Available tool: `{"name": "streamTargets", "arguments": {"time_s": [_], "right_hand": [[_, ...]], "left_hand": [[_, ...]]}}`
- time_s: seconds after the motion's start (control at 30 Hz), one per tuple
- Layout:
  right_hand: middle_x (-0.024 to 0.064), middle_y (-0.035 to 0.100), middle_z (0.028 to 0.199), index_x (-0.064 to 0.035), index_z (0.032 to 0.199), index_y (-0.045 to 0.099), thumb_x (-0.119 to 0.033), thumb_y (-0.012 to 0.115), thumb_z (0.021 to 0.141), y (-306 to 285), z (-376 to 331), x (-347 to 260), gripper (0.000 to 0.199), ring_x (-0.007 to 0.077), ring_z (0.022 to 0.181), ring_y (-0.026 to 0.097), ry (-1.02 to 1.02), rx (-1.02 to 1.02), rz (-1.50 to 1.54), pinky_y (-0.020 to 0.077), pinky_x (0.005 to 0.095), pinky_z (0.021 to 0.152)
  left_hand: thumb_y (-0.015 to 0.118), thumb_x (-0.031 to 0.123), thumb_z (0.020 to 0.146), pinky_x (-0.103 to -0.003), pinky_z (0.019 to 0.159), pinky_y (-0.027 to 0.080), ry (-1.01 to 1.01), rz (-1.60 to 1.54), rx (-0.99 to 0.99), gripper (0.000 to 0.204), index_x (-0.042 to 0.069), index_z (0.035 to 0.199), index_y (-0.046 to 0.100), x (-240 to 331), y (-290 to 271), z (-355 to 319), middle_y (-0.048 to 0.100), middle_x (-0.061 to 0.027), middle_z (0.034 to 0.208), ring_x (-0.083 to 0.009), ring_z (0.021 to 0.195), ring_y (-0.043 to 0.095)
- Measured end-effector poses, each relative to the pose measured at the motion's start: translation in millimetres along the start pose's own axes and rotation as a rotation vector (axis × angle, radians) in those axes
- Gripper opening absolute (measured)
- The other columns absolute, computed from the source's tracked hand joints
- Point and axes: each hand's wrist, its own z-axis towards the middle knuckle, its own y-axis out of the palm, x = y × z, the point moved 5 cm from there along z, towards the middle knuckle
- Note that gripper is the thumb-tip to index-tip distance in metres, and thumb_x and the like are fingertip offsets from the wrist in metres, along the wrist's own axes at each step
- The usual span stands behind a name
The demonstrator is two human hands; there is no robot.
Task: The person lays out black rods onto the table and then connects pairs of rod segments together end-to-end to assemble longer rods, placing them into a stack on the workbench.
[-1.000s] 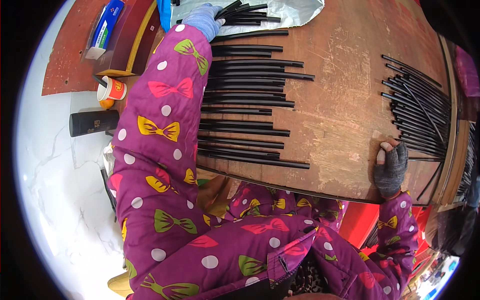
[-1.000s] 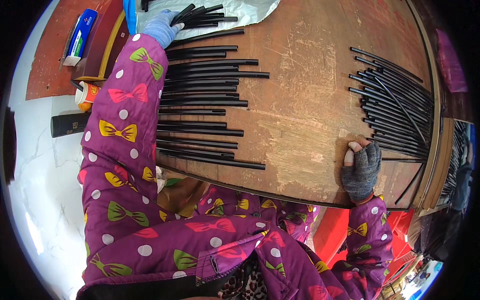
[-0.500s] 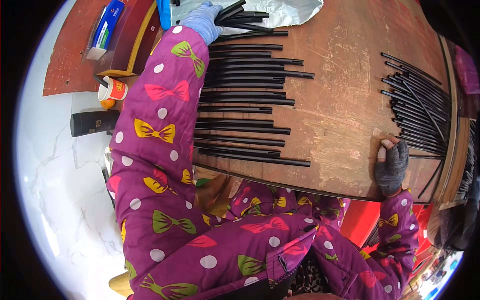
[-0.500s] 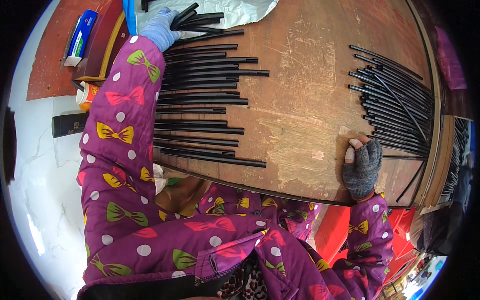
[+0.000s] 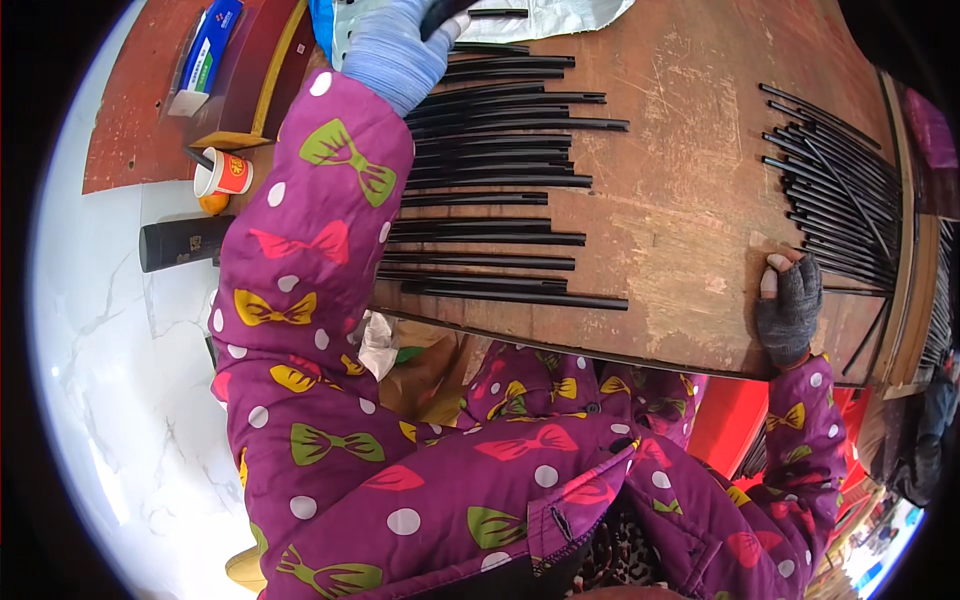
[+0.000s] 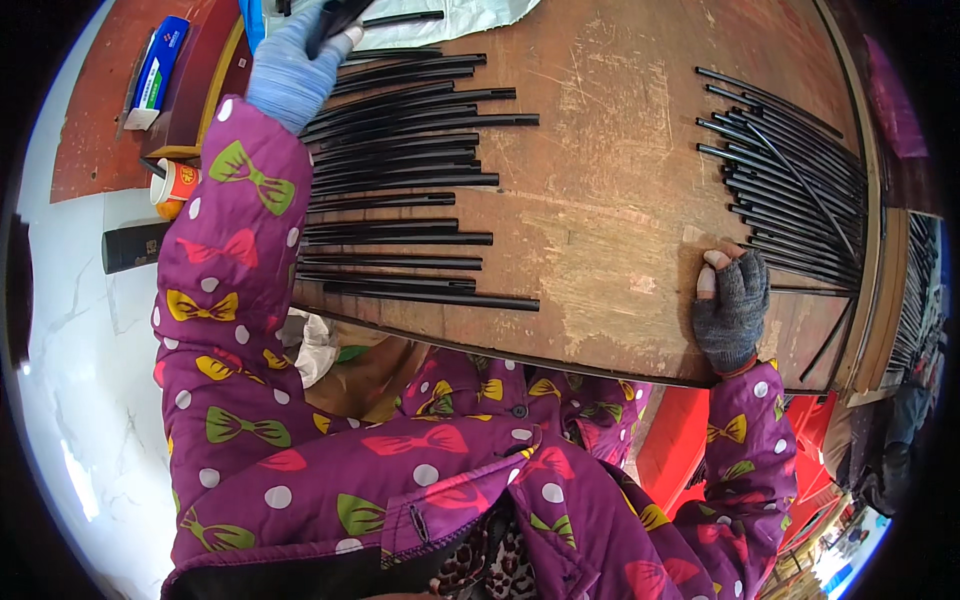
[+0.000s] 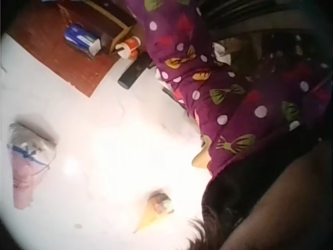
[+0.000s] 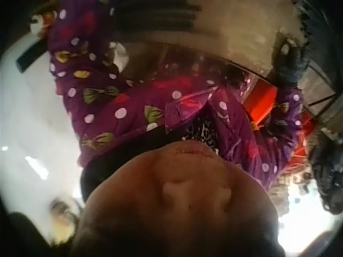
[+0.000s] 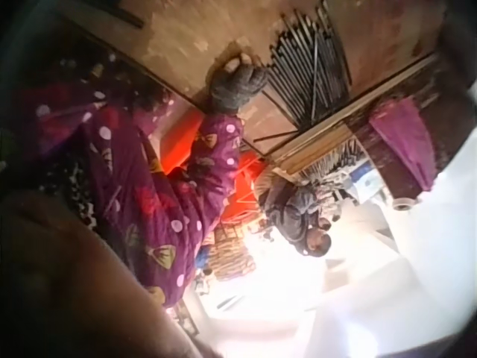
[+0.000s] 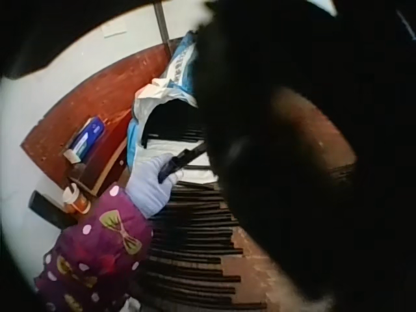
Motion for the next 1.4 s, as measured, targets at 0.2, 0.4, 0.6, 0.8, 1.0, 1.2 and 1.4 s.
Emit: {"name": "streamTargets", "arguments": {"time_s": [0.2,0.4,0.6,0.8,1.0,1.2,1.4], "right_hand": [[0.0160,0.052,0.087,-0.0022,0.088,0.053,-0.001,0.051,0.072,-2.9,-0.8,-2.1,0.016,0.0305,0.079,0.052,-0.019,0.022,0.017,0.0421,0.0363,0.070],[0.0150,0.053,0.087,-0.0024,0.088,0.054,-0.003,0.051,0.074,-2.9,-2.7,-3.4,0.014,0.0303,0.081,0.052,-0.057,0.038,0.001,0.0418,0.0361,0.072],[0.0144,0.052,0.083,-0.0036,0.089,0.054,-0.007,0.052,0.076,-3.5,-1.2,-14.2,0.014,0.0298,0.077,0.051,-0.019,0.026,-0.045,0.0407,0.0362,0.068],[0.0186,0.042,0.116,-0.0049,0.123,0.037,-0.051,0.060,0.068,17.9,49.0,-153.1,0.076,0.0336,0.114,0.035,-0.254,-0.136,0.137,0.0259,0.0445,0.094],[0.0185,0.034,0.129,-0.0118,0.128,0.033,-0.050,0.048,0.077,78.3,82.4,-186.8,0.065,0.0341,0.119,0.032,-0.370,-0.156,0.019,0.0267,0.0499,0.091],[0.0137,0.033,0.132,-0.0156,0.128,0.033,-0.047,0.042,0.083,107.3,107.9,-167.6,0.056,0.0296,0.123,0.029,-0.451,-0.178,-0.129,0.0252,0.0507,0.094],[0.0172,0.046,0.120,-0.0055,0.121,0.042,-0.026,0.049,0.083,56.6,101.1,-133.1,0.044,0.0343,0.113,0.042,-0.155,-0.111,0.488,0.0340,0.0365,0.094]], "left_hand": [[0.057,0.006,0.078,-0.025,0.064,0.044,-0.096,-0.352,0.245,0.014,-0.003,0.089,0.057,44.8,-38.2,-34.9,0.060,-0.0061,0.073,-0.0138,0.068,0.056],[0.058,0.020,0.080,-0.031,0.078,0.048,0.088,-1.324,-0.132,0.025,0.000,0.095,0.055,33.7,-16.6,-66.1,0.057,-0.0170,0.096,-0.0225,0.094,0.056],[0.048,0.010,0.085,-0.040,0.087,0.044,-0.378,-1.752,0.175,0.019,-0.001,0.101,0.049,5.6,32.6,-112.1,0.057,-0.0195,0.094,-0.0291,0.093,0.055],[0.053,0.007,0.083,-0.039,0.083,0.046,-0.643,-1.929,0.227,0.015,0.003,0.097,0.050,-2.2,42.0,-142.0,0.059,-0.0174,0.088,-0.0262,0.087,0.057],[0.061,0.006,0.077,-0.046,0.082,0.044,-0.876,-1.815,0.233,0.024,-0.001,0.098,0.050,-2.4,47.8,-161.3,0.056,-0.0150,0.093,-0.0272,0.085,0.056],[0.062,0.012,0.076,-0.037,0.081,0.047,-0.711,-0.986,-0.117,0.036,-0.007,0.104,0.049,15.1,9.0,-193.6,0.058,-0.0167,0.092,-0.0243,0.083,0.059],[0.067,0.041,0.064,-0.042,0.101,0.022,0.223,0.386,-0.173,0.077,0.016,0.128,0.033,35.0,8.0,-204.2,0.031,-0.0129,0.131,-0.0310,0.124,0.025]]}}
